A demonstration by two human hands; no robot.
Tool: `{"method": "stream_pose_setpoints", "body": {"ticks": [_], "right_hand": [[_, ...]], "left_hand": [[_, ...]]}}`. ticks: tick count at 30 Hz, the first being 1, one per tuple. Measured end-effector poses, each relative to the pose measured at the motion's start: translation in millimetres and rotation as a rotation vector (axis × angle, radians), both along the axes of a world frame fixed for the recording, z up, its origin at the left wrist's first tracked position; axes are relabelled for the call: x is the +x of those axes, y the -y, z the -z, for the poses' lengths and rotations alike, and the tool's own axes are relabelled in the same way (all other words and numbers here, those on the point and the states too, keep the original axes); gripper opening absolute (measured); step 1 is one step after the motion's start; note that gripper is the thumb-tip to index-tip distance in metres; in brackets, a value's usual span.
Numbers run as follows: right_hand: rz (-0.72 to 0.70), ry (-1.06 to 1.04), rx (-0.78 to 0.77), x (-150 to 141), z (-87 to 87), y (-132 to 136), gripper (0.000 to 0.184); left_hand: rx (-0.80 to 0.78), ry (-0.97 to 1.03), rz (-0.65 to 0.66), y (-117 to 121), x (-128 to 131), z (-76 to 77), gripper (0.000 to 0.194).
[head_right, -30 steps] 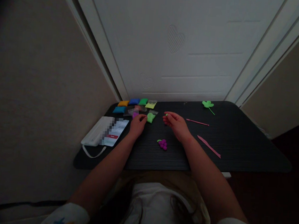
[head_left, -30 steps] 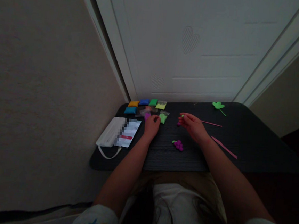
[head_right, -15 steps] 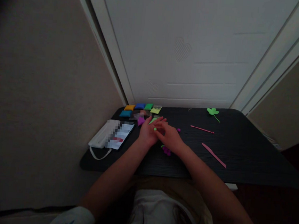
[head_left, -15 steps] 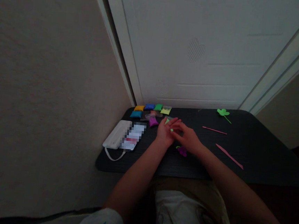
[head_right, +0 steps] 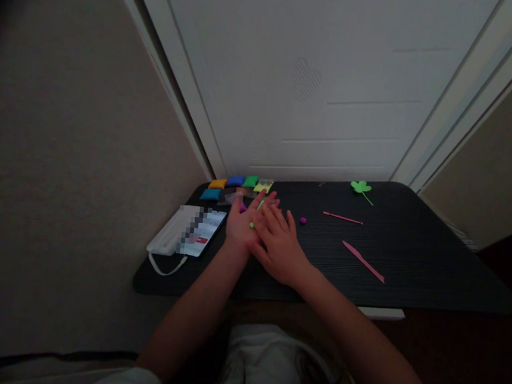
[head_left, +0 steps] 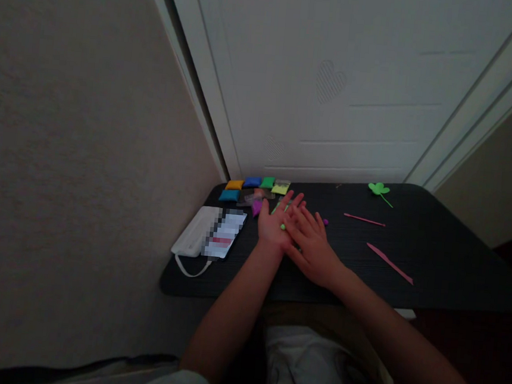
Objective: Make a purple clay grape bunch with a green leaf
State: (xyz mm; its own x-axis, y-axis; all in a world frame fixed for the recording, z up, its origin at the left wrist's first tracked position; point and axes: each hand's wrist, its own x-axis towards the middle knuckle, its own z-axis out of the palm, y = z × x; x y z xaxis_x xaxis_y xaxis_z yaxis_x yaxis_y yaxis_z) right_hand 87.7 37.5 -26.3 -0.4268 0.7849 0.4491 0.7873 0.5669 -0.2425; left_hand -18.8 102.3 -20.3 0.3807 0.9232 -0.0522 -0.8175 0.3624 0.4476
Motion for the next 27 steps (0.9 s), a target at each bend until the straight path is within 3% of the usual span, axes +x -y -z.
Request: {"method": "stream_pose_setpoints", "body": {"ticks": [7, 14, 22, 27], "right_hand": [[-0.034, -0.002, 0.037, -1.4, -4.3, 10.5, 0.053], [-0.034, -0.044, 0.067, 0.2, -2.4, 15.9, 0.050], [0.012, -0.054, 0.070, 0.1, -3.7, 15.8, 0.051], [-0.055, -0.027, 0.077, -0.8, -5.0, 20.6, 0.052]], "left_hand": [[0.048, -0.058, 0.021, 7.4, 1.7, -9.5, 0.059], [0.071, -0.162, -0.064, 8.9, -0.7, -17.6, 0.055], [0.094, -0.152, -0.007, 9.3, -3.8, -18.4, 0.056], [0.068, -0.126, 0.012, 8.9, -1.2, -16.0, 0.058]]}}
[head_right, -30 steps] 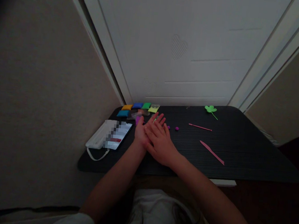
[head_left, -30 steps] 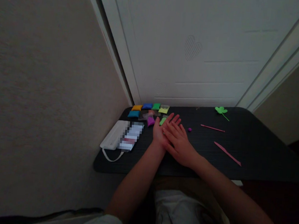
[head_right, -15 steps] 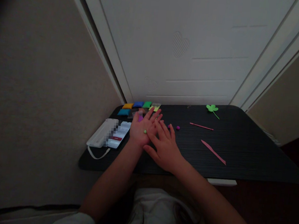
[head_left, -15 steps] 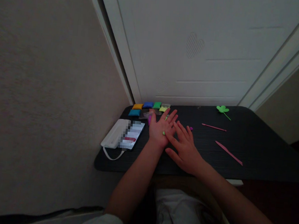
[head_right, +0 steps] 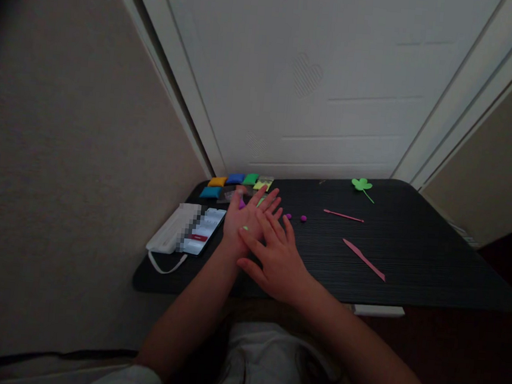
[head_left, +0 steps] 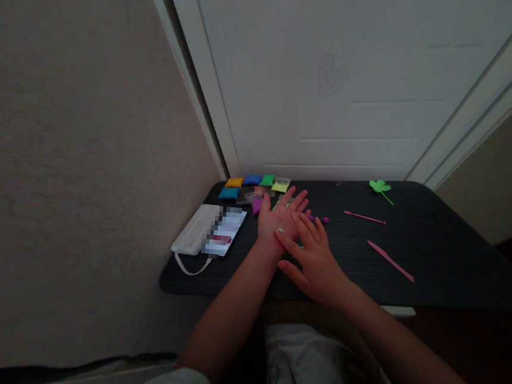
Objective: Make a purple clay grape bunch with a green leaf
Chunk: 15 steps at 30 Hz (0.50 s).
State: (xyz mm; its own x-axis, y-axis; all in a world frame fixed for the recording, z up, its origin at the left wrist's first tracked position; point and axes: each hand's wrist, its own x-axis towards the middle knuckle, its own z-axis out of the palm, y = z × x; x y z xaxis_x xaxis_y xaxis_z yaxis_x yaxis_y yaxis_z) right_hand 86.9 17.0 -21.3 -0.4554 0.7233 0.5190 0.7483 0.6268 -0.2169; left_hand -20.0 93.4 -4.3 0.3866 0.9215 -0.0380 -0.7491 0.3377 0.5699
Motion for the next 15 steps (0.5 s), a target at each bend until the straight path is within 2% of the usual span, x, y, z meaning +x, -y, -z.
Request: {"method": "stream_pose_setpoints", "body": {"ticks": [5, 9, 15], "right_hand": [[0.060, -0.027, -0.007, 0.9, 2.5, -2.2, 0.055], [0.031, -0.007, -0.006, 1.9, 5.2, 0.0, 0.050], [0.044, -0.035, -0.014, -0.9, 5.0, 3.2, 0.053]], "left_hand": [[0.022, 0.010, 0.000, 3.6, 2.5, 4.4, 0.059], [0.019, 0.012, -0.040, 5.3, 2.8, 3.1, 0.057], [0.010, -0.021, -0.017, 6.0, 3.5, 1.0, 0.059]]}}
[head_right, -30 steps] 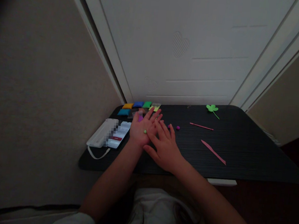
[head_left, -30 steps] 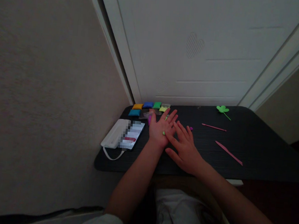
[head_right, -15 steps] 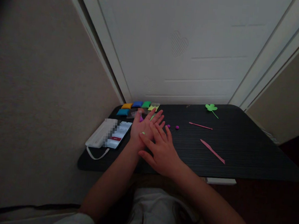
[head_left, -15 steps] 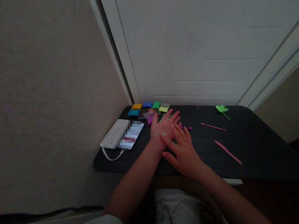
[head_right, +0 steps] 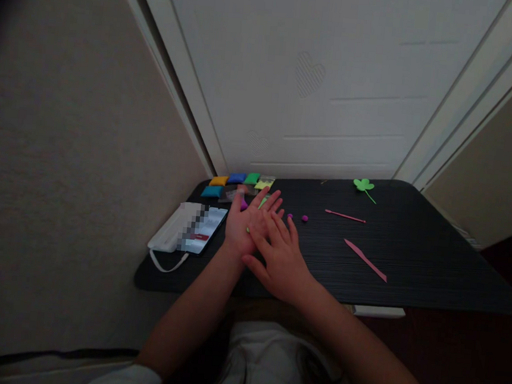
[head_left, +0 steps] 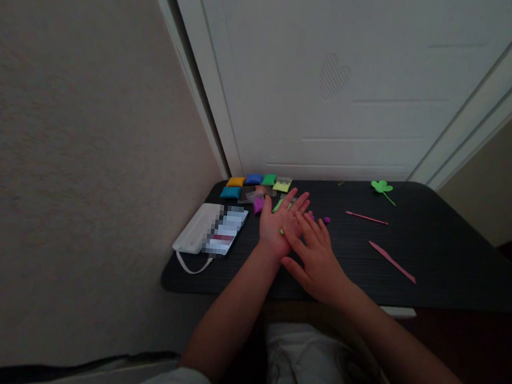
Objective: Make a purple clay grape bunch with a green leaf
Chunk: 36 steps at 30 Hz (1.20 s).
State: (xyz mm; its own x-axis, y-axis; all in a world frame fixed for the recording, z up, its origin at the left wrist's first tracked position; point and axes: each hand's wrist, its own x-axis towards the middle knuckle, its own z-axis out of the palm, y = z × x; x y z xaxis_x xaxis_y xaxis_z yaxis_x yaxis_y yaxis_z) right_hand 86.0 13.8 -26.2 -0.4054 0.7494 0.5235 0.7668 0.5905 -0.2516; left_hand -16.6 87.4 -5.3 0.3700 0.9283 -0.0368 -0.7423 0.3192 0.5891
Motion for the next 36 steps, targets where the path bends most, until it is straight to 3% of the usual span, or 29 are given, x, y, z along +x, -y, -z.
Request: {"method": "stream_pose_setpoints", "body": {"ticks": [9, 14, 21, 28, 32, 36], "right_hand": [[-0.001, -0.005, -0.015, 0.2, 0.3, 1.8, 0.053], [-0.023, -0.007, 0.000, 4.0, -4.7, -6.5, 0.043], [-0.064, 0.027, 0.013, 13.3, -14.4, -27.6, 0.041], [-0.149, -0.159, -0.009, 23.2, 0.4, -68.2, 0.025], [-0.131, -0.279, -0.066, 27.5, 1.1, -85.6, 0.017], [-0.089, -0.270, -0.079, 28.9, 0.2, -91.6, 0.018]], "left_hand": [[0.011, -0.021, -0.004, 1.9, 2.5, -1.8, 0.061], [-0.001, -0.036, -0.011, 1.4, 4.5, -3.3, 0.059], [0.038, -0.016, 0.016, -20.3, 1.2, -2.9, 0.060], [-0.063, -0.045, 0.070, -47.3, 13.4, 15.3, 0.061], [-0.076, -0.065, 0.097, -55.6, 15.7, 25.9, 0.061], [-0.029, -0.100, 0.076, -55.8, 5.8, 35.9, 0.059]]}}
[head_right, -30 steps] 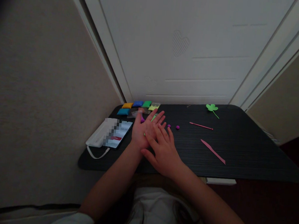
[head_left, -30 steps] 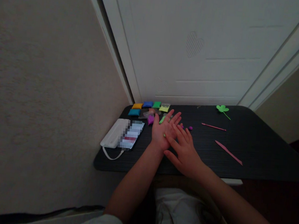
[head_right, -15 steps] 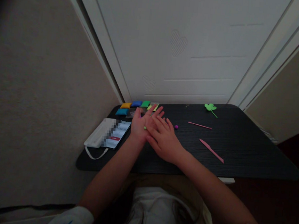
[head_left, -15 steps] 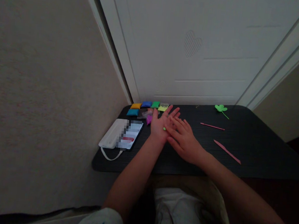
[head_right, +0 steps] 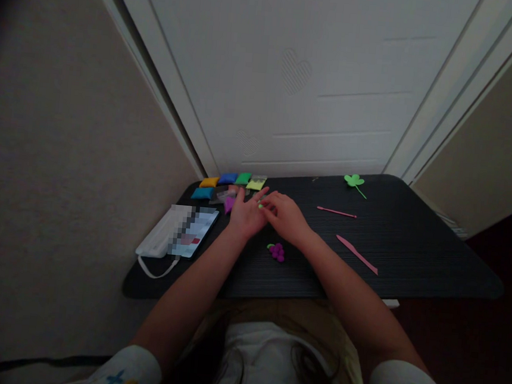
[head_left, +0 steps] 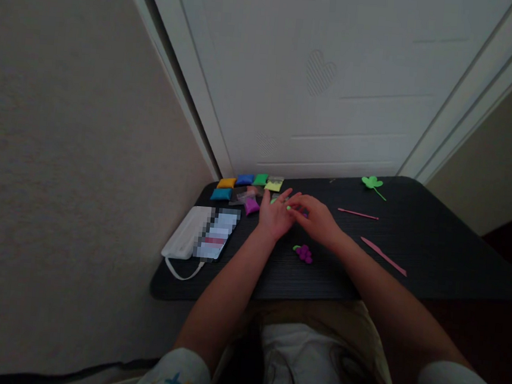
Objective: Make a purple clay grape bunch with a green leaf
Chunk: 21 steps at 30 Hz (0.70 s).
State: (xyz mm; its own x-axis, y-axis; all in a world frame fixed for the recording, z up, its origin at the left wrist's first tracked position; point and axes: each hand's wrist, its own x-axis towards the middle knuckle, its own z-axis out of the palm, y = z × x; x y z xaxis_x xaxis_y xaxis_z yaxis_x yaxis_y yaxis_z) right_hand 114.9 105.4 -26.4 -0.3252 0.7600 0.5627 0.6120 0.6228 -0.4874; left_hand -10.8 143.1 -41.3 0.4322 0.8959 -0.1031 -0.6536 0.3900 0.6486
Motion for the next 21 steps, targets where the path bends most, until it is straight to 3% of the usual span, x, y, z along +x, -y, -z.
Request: {"method": "stream_pose_setpoints", "body": {"ticks": [5, 7, 21], "right_hand": [[0.093, 0.084, 0.056, 1.4, 11.5, -2.5, 0.015], [0.113, 0.108, 0.074, 1.9, 17.0, -0.9, 0.016], [0.089, 0.126, 0.106, 3.7, 25.9, 8.2, 0.017]], "left_hand": [[0.185, -0.459, -0.153, 9.7, -21.7, 15.8, 0.036], [0.251, -0.552, -0.174, 12.8, -28.7, 20.9, 0.031], [0.407, -0.709, -0.077, 16.8, -34.0, 28.4, 0.028]]}}
